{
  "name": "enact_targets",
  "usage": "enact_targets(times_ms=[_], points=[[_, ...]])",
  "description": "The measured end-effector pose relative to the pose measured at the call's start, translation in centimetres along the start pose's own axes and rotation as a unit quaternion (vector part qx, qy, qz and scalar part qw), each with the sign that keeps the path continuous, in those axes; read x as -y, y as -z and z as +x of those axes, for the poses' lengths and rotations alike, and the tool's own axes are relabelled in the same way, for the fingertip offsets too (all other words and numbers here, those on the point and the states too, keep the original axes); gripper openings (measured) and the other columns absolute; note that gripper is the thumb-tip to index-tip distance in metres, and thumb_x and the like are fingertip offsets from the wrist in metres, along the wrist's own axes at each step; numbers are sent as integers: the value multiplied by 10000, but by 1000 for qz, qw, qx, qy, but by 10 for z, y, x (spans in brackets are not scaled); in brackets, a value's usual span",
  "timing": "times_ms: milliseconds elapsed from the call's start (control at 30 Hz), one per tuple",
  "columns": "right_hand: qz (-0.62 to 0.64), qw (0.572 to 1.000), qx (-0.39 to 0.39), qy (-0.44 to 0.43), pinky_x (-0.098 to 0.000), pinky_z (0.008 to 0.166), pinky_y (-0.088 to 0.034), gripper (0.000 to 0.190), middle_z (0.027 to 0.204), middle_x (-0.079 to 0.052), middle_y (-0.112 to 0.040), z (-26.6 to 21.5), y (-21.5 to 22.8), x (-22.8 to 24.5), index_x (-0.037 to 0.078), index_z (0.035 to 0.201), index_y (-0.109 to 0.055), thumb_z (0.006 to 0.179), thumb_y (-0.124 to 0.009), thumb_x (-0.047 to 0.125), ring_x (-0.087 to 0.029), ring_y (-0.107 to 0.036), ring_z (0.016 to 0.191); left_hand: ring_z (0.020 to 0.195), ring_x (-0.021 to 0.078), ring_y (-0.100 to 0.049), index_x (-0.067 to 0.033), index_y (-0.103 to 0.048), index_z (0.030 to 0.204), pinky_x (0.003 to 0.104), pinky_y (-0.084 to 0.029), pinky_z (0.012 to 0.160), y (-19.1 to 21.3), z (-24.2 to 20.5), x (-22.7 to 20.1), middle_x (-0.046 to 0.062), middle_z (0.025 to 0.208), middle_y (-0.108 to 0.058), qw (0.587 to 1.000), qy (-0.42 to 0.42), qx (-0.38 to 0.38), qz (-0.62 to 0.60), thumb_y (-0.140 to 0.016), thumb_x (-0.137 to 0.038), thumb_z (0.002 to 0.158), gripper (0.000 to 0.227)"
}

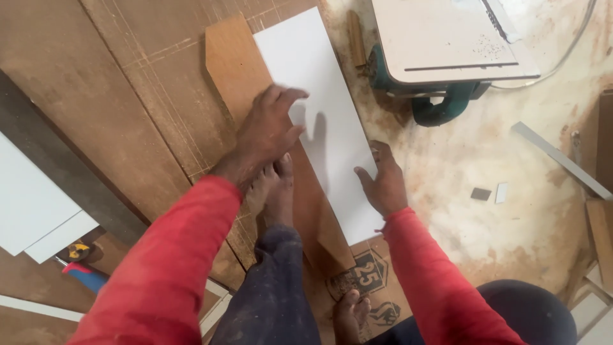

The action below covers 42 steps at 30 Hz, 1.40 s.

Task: Cutting plastic or wooden strips using a circular saw on a workshop floor.

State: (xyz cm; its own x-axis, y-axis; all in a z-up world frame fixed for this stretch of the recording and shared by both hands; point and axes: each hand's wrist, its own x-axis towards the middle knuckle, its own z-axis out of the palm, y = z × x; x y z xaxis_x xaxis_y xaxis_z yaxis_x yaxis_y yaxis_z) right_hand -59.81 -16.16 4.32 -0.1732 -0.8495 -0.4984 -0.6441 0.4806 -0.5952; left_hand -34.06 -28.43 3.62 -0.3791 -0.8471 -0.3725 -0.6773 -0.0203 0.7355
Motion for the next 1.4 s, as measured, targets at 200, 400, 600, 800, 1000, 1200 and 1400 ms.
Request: enact_targets(times_ms=[200, 400, 600, 800, 1000, 1200, 1400], points=[[-126, 985, -92, 69, -477, 977, -457, 689, 1214, -182, -550, -1, -11, 8, 74, 1296, -549, 700, -893, 112, -396, -539, 1149, 1502, 382, -84, -289, -441, 1523, 639, -220, 1198, -17, 51, -18, 154, 1614, -140, 971, -99, 60, 208, -902, -254, 727, 921], [-122, 987, -80, 68, -484, 1006, -441, 713, 1245, -176, -536, 2, -17, -4, 55, 1302, -540, 703, -909, 173, -401, -521, 1150, 1551, 391, 107, -356, -309, 1613, 819, -172, 1136, -23, 77, -18, 120, 1708, 61, 930, -125, 138, 316, -956, -358, 642, 1167], [-132, 984, -89, 79, -494, 1037, -432, 757, 1273, -205, -513, -2, -17, 0, 29, 1372, -518, 733, -899, 171, -425, -503, 1186, 1538, 411, 104, -398, -296, 1597, 894, -171, 1047, -17, 86, -35, 117, 1706, 82, 901, -117, 180, 376, -991, -390, 546, 1260], [-6, 996, -75, 57, -386, 970, -515, 664, 1211, -141, -563, -3, 1, 0, 37, 1310, -578, 735, -893, 140, -294, -580, 1107, 1547, 410, 71, -311, -363, 1596, 907, -219, 1020, -20, 91, -26, 138, 1709, 5, 906, -148, 161, 362, -990, -371, 555, 1217], [26, 999, -7, 23, -324, 834, -554, 575, 1075, -103, -609, -5, 25, -8, 55, 1264, -634, 739, -869, 75, -210, -614, 951, 1547, 389, 70, -321, -377, 1579, 892, -206, 1035, -22, 93, -20, 125, 1699, -21, 908, -162, 155, 354, -967, -315, 611, 1133], [611, 772, -80, -158, -338, 945, -588, 587, 1126, -94, -626, 34, 64, -91, -6, 1342, -607, 1016, -582, 482, -199, -640, 1013, 1559, 365, 70, -337, -319, 1604, 893, -158, 1062, -21, 93, -20, 108, 1710, -1, 899, -141, 193, 368, -944, -348, 657, 1134], [734, 591, 42, -331, -329, 855, -586, 711, 1097, -142, -656, 79, 76, -57, -80, 1258, -532, 996, -565, 579, -243, -651, 940, 1544, 404, 109, -317, -195, 1629, 904, -145, 1046, -12, 75, -55, 155, 1700, 91, 885, -100, 223, 397, -902, -611, 602, 1281]])
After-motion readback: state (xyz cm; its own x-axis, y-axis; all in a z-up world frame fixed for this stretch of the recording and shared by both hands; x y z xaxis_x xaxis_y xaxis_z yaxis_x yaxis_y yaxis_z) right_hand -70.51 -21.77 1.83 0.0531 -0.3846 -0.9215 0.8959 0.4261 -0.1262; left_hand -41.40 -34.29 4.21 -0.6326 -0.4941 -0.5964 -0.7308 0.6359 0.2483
